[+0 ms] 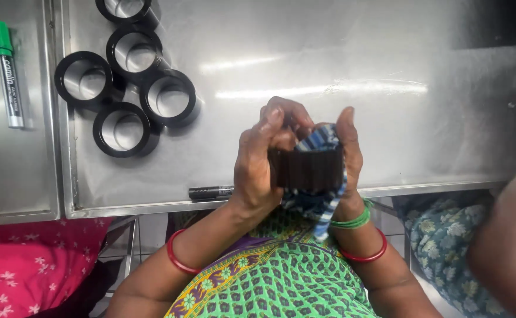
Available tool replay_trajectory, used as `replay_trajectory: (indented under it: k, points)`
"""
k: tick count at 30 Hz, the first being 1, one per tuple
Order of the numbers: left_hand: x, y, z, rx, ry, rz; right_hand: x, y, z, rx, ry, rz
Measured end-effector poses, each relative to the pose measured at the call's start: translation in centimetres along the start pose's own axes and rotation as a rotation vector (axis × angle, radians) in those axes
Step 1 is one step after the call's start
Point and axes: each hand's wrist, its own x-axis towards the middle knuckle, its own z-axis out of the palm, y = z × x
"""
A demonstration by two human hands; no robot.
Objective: Cleaning the interior and exterior of cylindrical metal parts using a cloth.
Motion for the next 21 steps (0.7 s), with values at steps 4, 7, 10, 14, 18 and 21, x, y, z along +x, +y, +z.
replay_trajectory:
  k: [4,7,10,14,18,21]
  points:
    - [1.5,0.2,0.1,0.307,0.028,0.154,0.5,-0.8,0.1,-0.339,0.067,-0.192]
    - [1.0,-1.2,-0.3,1.048,0.040,0.459,-0.2,0.2,-0.8,-0.943,0.199,-0.469]
    - [0.6,-2.1,-0.3,1.063,0.088,0.395,-0.8,0.5,0.1,-0.851,0.198,-0.542]
    - [-0.3,-3.1,-0.8,0.193,0.257,-0.092,-1.2,2.1,1.2,-0.569,0.260,-0.606]
    - [-0.1,-1.0,0.7,-0.496,0.409,-0.391,-0.9,3.6,0.6,-0.174,0.321,-0.496]
    - [-0.1,-1.1,0.2,-0.571,0.483,-0.446,-0.5,3.6,0.8,-0.093,0.333,-0.458]
